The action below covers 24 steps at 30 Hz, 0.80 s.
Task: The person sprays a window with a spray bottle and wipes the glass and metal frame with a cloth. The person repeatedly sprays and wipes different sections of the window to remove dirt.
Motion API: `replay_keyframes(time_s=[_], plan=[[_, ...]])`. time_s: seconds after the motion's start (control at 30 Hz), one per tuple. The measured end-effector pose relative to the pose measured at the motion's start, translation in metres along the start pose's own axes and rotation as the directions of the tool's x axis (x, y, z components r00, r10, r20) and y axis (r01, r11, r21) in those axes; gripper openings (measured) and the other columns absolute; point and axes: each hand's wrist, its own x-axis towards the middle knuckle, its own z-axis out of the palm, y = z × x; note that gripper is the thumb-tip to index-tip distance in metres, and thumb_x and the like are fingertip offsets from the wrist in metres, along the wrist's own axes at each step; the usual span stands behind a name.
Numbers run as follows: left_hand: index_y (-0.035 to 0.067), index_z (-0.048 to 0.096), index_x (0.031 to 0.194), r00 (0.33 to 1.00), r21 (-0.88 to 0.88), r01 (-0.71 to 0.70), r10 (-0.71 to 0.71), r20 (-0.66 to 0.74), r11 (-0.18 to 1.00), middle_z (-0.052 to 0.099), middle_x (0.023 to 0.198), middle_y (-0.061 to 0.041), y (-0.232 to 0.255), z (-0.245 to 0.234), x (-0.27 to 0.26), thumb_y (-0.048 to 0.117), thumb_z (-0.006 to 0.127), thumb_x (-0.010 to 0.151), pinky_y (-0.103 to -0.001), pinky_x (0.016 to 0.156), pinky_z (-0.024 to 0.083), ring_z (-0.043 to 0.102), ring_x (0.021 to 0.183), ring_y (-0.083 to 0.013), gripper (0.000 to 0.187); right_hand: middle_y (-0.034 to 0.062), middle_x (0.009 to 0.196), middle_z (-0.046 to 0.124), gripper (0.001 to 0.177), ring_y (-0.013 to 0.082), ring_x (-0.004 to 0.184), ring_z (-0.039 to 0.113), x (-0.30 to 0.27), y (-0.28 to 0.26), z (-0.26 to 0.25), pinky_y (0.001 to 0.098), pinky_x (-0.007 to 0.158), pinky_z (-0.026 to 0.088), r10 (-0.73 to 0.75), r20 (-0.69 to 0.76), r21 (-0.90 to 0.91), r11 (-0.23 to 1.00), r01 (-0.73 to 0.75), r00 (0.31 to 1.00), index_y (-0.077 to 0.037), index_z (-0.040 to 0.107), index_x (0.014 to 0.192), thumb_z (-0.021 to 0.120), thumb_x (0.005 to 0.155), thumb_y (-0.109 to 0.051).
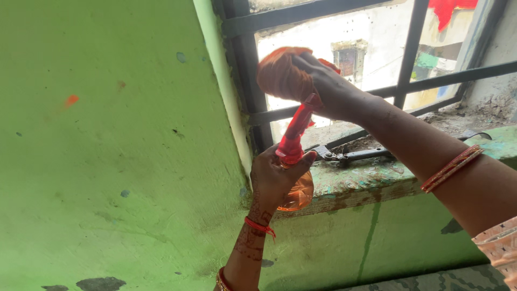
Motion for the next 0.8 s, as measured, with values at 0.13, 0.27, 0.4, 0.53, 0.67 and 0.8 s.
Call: replay_keyframes(time_s=[0.13, 0.27, 0.4, 0.53, 0.67, 0.8], plan=[[0.000, 0.075, 0.100, 0.999, -0.131, -0.048, 0.044, -0.029, 0.990, 0.075, 0.088, -0.003, -0.008, 0.000, -0.002, 0.024, 0.088, 0.082, -0.028, 0.075, 0.058, 0.068, 0.080, -0.0084, 0.033, 0.0143, 0.129, 0.059, 0.014, 0.0309, 0.121, 0.055, -0.005, -0.010, -0.010, 0.0427, 0.095, 0.057, 0.054, 0.274, -0.007, 0.999, -0.054, 0.960, -0.005, 0.067, 0.102, 0.069, 0.094, -0.015], [-0.001, 0.071, 0.109, 0.999, -0.184, -0.031, 0.024, -0.039, 0.982, 0.074, 0.098, -0.005, -0.009, -0.001, 0.002, 0.021, 0.086, 0.081, -0.028, 0.081, 0.059, 0.069, 0.087, -0.0086, 0.038, 0.0102, 0.116, 0.064, 0.010, 0.0290, 0.120, 0.058, 0.005, -0.013, -0.024, 0.0414, 0.094, 0.057, -0.040, 0.246, 0.068, 0.997, 0.024, 0.969, -0.008, 0.070, 0.103, 0.067, 0.094, -0.011], [-0.002, 0.059, 0.134, 0.986, -0.154, -0.164, 0.162, -0.025, 0.974, 0.071, 0.115, -0.012, -0.001, -0.002, 0.004, 0.013, 0.081, 0.085, -0.032, 0.095, 0.056, 0.067, 0.105, -0.0130, 0.056, 0.0033, 0.107, 0.068, 0.017, 0.0253, 0.084, 0.072, 0.001, -0.018, -0.045, 0.0397, 0.081, 0.062, 0.554, 0.523, -0.016, 0.766, -0.642, 0.647, -0.011, 0.064, 0.114, 0.063, 0.099, -0.019], [-0.003, 0.047, 0.147, 0.932, -0.059, -0.362, 0.363, 0.010, 0.930, 0.055, 0.146, -0.015, 0.014, -0.005, 0.006, 0.003, 0.074, 0.090, -0.033, 0.108, 0.051, 0.060, 0.129, -0.0150, 0.064, 0.0125, 0.098, 0.069, 0.010, 0.0188, 0.083, 0.073, -0.038, 0.009, -0.046, 0.0351, 0.075, 0.063, 0.326, 0.300, 0.501, 0.745, -0.440, 0.896, -0.002, 0.068, 0.099, 0.064, 0.097, -0.011], [0.003, 0.034, 0.164, 0.870, -0.083, -0.466, 0.474, 0.135, 0.881, 0.031, 0.176, -0.012, 0.030, -0.011, 0.006, -0.006, 0.065, 0.097, -0.031, 0.113, 0.048, 0.052, 0.143, -0.0137, 0.074, 0.0276, 0.075, 0.068, 0.027, 0.0301, 0.063, 0.070, -0.068, 0.057, -0.022, 0.0427, 0.062, 0.062, 0.549, 0.399, 0.569, 0.479, -0.668, 0.734, 0.009, 0.065, 0.093, 0.054, 0.112, -0.007], [0.009, 0.033, 0.160, 0.899, -0.312, -0.306, 0.381, 0.216, 0.899, 0.036, 0.172, -0.009, 0.033, -0.012, 0.013, -0.013, 0.063, 0.086, -0.023, 0.088, 0.052, 0.049, 0.127, -0.0105, 0.082, 0.0196, 0.072, 0.068, 0.018, 0.0240, 0.058, 0.068, -0.072, 0.063, -0.015, 0.0387, 0.059, 0.059, 0.666, 0.375, 0.594, 0.362, -0.719, 0.645, 0.004, 0.067, 0.091, 0.054, 0.101, -0.005]])
